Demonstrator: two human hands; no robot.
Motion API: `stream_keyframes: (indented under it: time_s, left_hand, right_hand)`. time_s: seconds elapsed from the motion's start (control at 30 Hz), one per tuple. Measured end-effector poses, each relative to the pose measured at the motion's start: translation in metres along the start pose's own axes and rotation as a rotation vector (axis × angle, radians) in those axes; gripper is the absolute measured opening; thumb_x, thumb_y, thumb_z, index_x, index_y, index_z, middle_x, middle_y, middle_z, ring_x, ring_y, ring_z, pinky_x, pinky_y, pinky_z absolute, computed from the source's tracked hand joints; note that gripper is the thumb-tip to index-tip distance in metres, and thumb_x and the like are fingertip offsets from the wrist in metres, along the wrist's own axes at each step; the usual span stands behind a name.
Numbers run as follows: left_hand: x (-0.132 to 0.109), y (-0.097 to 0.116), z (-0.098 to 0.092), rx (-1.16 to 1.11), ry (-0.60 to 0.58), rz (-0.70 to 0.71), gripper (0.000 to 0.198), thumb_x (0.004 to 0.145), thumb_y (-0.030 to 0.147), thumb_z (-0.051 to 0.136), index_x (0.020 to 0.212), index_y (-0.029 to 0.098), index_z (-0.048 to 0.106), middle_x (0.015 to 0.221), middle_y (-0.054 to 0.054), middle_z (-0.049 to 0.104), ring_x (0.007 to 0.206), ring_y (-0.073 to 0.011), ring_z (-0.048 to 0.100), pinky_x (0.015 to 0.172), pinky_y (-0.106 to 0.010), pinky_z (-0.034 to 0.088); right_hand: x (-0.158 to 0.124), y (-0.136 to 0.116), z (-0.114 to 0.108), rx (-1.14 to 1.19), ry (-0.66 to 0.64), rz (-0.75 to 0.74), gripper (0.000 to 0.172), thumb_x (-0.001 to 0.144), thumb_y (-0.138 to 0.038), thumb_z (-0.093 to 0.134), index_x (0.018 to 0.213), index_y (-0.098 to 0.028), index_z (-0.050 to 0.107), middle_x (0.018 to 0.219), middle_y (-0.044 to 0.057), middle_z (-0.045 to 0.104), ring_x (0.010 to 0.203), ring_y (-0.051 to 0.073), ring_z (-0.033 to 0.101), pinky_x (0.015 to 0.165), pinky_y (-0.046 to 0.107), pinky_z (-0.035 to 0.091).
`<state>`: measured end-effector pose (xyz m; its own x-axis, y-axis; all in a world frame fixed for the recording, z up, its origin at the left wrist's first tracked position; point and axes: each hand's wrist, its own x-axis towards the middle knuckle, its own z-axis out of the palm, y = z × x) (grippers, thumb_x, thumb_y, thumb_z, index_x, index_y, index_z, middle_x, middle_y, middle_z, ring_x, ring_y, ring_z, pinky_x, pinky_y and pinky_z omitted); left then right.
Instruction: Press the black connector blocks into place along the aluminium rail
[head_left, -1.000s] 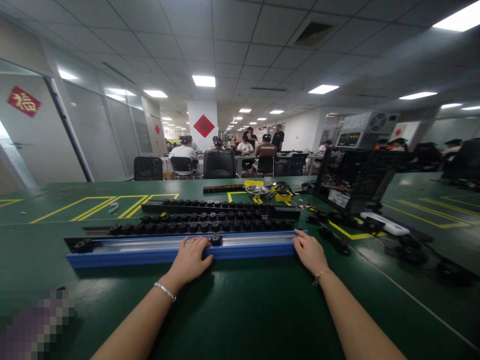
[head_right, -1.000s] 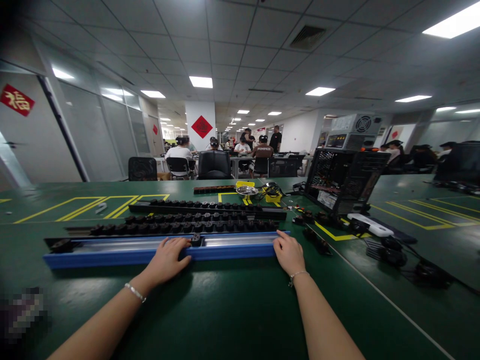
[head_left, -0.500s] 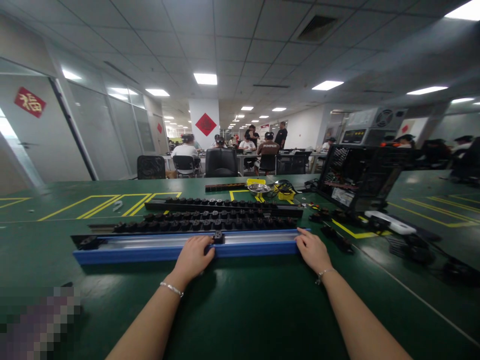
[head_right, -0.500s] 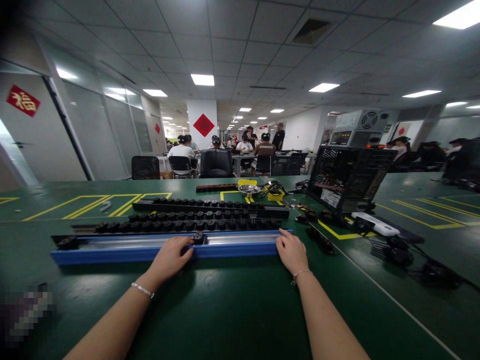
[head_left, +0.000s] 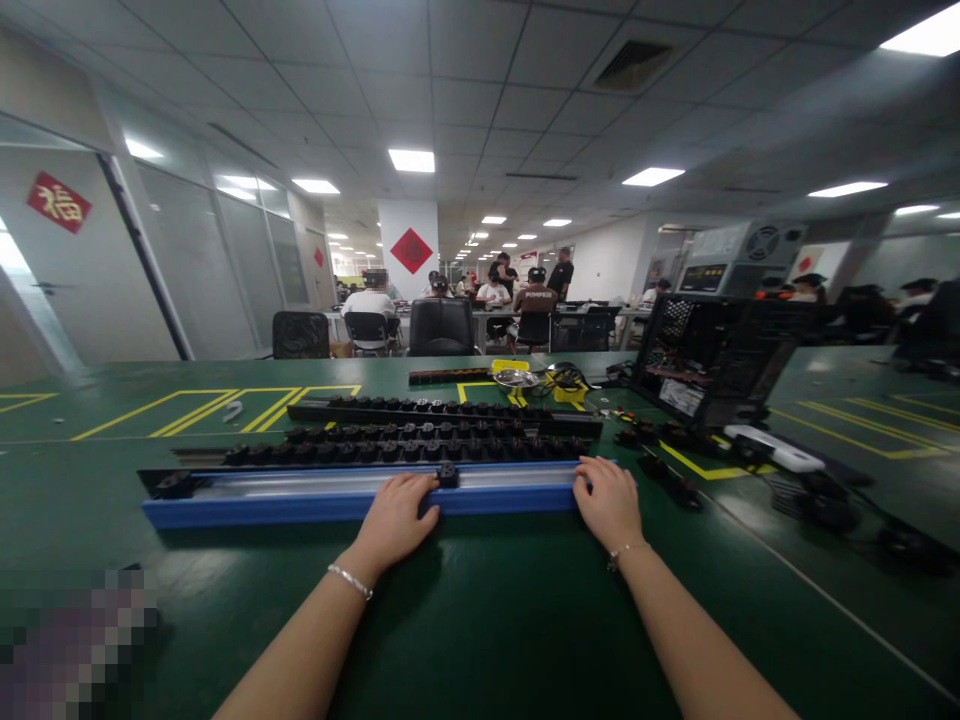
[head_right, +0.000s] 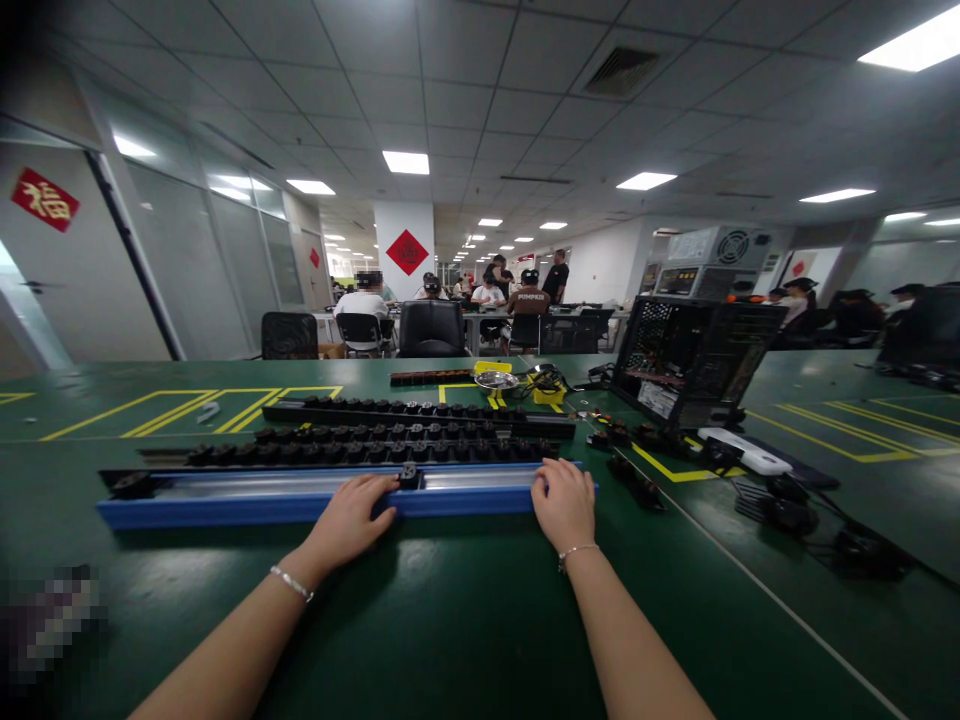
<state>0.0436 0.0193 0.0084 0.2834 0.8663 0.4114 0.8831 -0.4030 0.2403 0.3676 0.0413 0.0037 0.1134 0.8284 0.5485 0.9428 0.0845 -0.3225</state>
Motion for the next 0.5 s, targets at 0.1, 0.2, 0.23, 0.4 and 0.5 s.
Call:
stream_keyframes:
  time_s: [0.1, 0.2, 0.23, 0.4, 0.5]
  left_hand:
    - [-0.001, 0.0, 0.001, 0.009, -0.01, -0.018, 0.034, 0.078, 0.031, 0.051, 0.111, 0.023, 0.056, 0.116, -0.002, 0.062, 0.109, -0.021, 0.05, 0.096, -0.038, 0.034]
    - [-0.002, 0.0, 0.002, 0.014, -0.021, -0.019, 0.036, 0.078, 0.032, 0.051, 0.113, 0.025, 0.054, 0.117, -0.001, 0.061, 0.108, -0.0209, 0.051, 0.094, -0.038, 0.034]
    - [-0.002, 0.0, 0.003, 0.017, -0.023, -0.015, 0.037, 0.078, 0.032, 0.052, 0.114, 0.026, 0.053, 0.118, -0.001, 0.061, 0.108, -0.0209, 0.051, 0.094, -0.038, 0.034]
    - [-0.002, 0.005, 0.004, 0.043, -0.022, -0.027, 0.039, 0.077, 0.035, 0.052, 0.115, 0.028, 0.051, 0.121, 0.0, 0.059, 0.108, -0.0219, 0.051, 0.094, -0.041, 0.031]
    - [-0.001, 0.008, 0.004, 0.049, -0.027, -0.04, 0.038, 0.077, 0.035, 0.051, 0.114, 0.028, 0.052, 0.121, 0.0, 0.059, 0.108, -0.0219, 0.051, 0.094, -0.041, 0.03]
  right_hand:
    - [-0.006, -0.025, 0.003, 0.093, -0.068, -0.17, 0.026, 0.079, -0.022, 0.04, 0.088, -0.018, 0.064, 0.112, 0.008, 0.062, 0.109, 0.02, 0.049, 0.099, 0.039, 0.033]
    - [-0.016, -0.058, 0.009, 0.172, -0.167, -0.29, 0.029, 0.08, -0.022, 0.04, 0.097, -0.018, 0.062, 0.119, 0.008, 0.058, 0.109, 0.019, 0.049, 0.097, 0.035, 0.034]
    - [-0.02, -0.07, 0.011, 0.186, -0.195, -0.325, 0.031, 0.079, -0.022, 0.041, 0.102, -0.018, 0.061, 0.12, 0.008, 0.057, 0.11, 0.019, 0.048, 0.098, 0.035, 0.033]
    - [-0.031, -0.11, 0.019, 0.19, -0.308, -0.405, 0.04, 0.079, -0.023, 0.044, 0.118, -0.028, 0.054, 0.121, 0.003, 0.057, 0.114, 0.019, 0.045, 0.106, 0.042, 0.017]
    - [-0.033, -0.119, 0.021, 0.127, -0.334, -0.369, 0.042, 0.079, -0.024, 0.045, 0.12, -0.032, 0.052, 0.124, 0.002, 0.055, 0.114, 0.02, 0.044, 0.106, 0.046, 0.013]
